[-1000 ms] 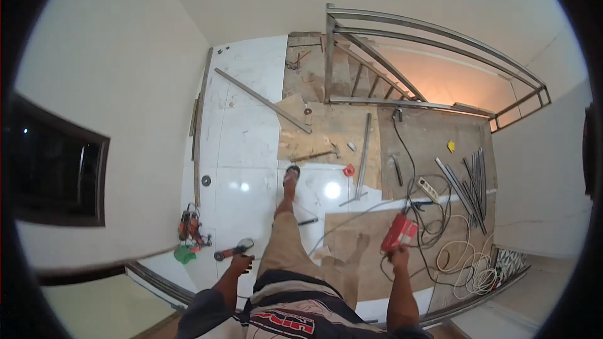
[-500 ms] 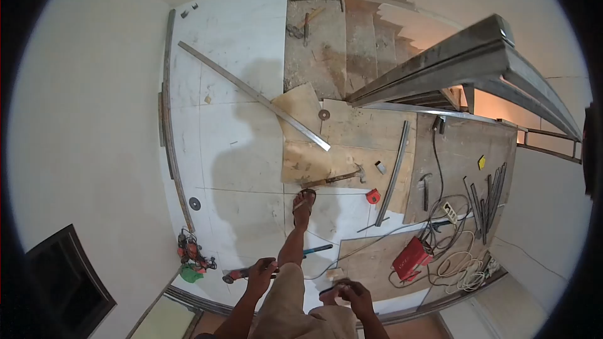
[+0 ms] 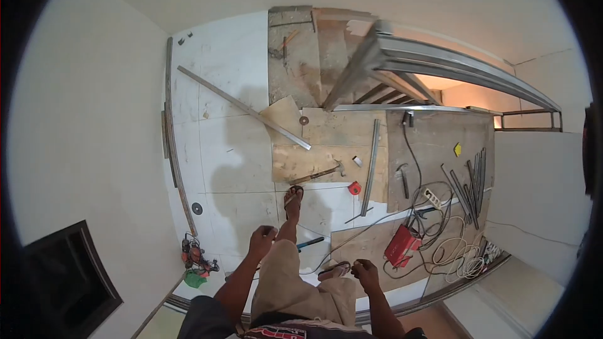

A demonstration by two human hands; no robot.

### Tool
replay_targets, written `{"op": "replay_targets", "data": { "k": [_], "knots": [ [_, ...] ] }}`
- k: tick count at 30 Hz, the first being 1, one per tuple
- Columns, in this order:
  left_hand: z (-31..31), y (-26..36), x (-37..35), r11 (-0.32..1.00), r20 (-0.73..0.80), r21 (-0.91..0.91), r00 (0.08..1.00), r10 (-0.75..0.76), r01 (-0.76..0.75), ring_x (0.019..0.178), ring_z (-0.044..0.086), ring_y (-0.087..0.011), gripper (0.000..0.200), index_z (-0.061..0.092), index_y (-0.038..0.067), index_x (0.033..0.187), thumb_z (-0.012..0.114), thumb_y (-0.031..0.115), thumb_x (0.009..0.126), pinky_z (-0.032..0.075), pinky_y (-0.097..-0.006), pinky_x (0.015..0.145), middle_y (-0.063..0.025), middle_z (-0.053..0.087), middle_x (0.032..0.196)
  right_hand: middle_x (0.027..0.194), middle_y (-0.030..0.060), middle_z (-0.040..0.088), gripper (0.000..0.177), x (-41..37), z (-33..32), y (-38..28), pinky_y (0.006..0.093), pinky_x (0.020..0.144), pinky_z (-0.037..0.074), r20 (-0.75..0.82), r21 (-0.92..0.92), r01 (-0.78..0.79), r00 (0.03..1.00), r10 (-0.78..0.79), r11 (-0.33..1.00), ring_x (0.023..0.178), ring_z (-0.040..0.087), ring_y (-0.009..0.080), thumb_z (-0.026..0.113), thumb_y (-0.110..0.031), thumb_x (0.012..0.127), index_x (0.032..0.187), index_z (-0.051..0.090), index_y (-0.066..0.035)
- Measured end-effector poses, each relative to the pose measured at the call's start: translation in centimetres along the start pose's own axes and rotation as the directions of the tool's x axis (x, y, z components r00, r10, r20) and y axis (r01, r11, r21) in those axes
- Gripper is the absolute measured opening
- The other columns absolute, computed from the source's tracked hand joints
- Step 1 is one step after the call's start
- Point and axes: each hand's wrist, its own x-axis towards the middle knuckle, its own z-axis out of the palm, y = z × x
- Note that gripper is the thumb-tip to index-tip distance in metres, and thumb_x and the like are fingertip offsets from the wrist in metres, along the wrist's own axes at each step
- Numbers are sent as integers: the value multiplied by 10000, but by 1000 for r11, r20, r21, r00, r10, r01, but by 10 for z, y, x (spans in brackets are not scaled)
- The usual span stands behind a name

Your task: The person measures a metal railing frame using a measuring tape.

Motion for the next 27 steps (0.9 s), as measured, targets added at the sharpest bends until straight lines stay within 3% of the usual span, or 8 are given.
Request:
{"op": "replay_targets", "data": {
  "k": [6,10,11,13,15,18,22,27],
  "knots": [
    [94,38,-114,881,65,246,914,401,-404,924,683,-221,368,677,0,1051,706,325,881,535,-341,832,-145,717,1013,893,104,691,320,-59,-83,99,300,660,536,43,145,149,987,-157,978,747,672,174,680,-259,924,1106,625,-1],
    [190,54,-219,727,409,342,791,455,-595,996,670,-298,506,642,4,1116,716,431,855,520,-389,871,-181,692,1074,818,89,678,296,-74,-175,217,285,625,521,-12,148,296,955,-298,944,713,667,168,682,-273,914,1053,630,-18],
    [211,66,-252,663,517,354,728,450,-660,1005,665,-334,543,636,7,1115,708,473,847,515,-418,872,-185,687,1063,791,91,674,300,-77,-205,249,289,588,512,-11,20,233,972,-233,972,674,658,170,678,-271,914,1056,627,-11],
    [261,103,-308,296,751,282,402,523,-912,964,654,-386,536,615,40,1135,717,459,816,513,-465,820,-199,676,997,764,92,670,305,-101,-250,276,293,551,503,-2,-152,198,980,-201,968,635,649,173,674,-269,914,1059,624,-5],
    [295,181,-413,56,857,238,237,458,-970,929,654,-398,500,629,93,1117,736,457,790,518,-493,776,-185,685,982,678,99,639,247,-134,-287,298,297,456,440,-139,3,14,990,-13,1000,528,581,167,671,-225,908,982,646,9],
    [323,270,-540,-416,938,120,-35,346,-901,928,672,-348,361,657,84,1084,737,232,765,543,-467,766,-187,686,1049,687,117,647,229,-135,-345,337,296,433,439,-39,-159,-84,996,79,984,526,591,178,665,-214,906,987,628,-3],
    [319,288,-620,-547,949,192,13,313,-815,884,672,-351,356,663,89,1060,733,230,741,541,-471,737,-178,689,995,683,89,609,201,-137,-363,351,306,426,414,-60,-346,-83,996,66,935,507,550,169,656,-221,910,901,581,-35],
    [321,244,-643,-597,939,290,101,330,-748,828,672,-356,350,671,96,1029,727,228,710,539,-475,701,-167,692,928,611,43,526,217,-137,-297,321,320,401,374,90,-325,179,983,-158,929,456,470,153,633,-237,923,822,557,-61]
  ]
}}
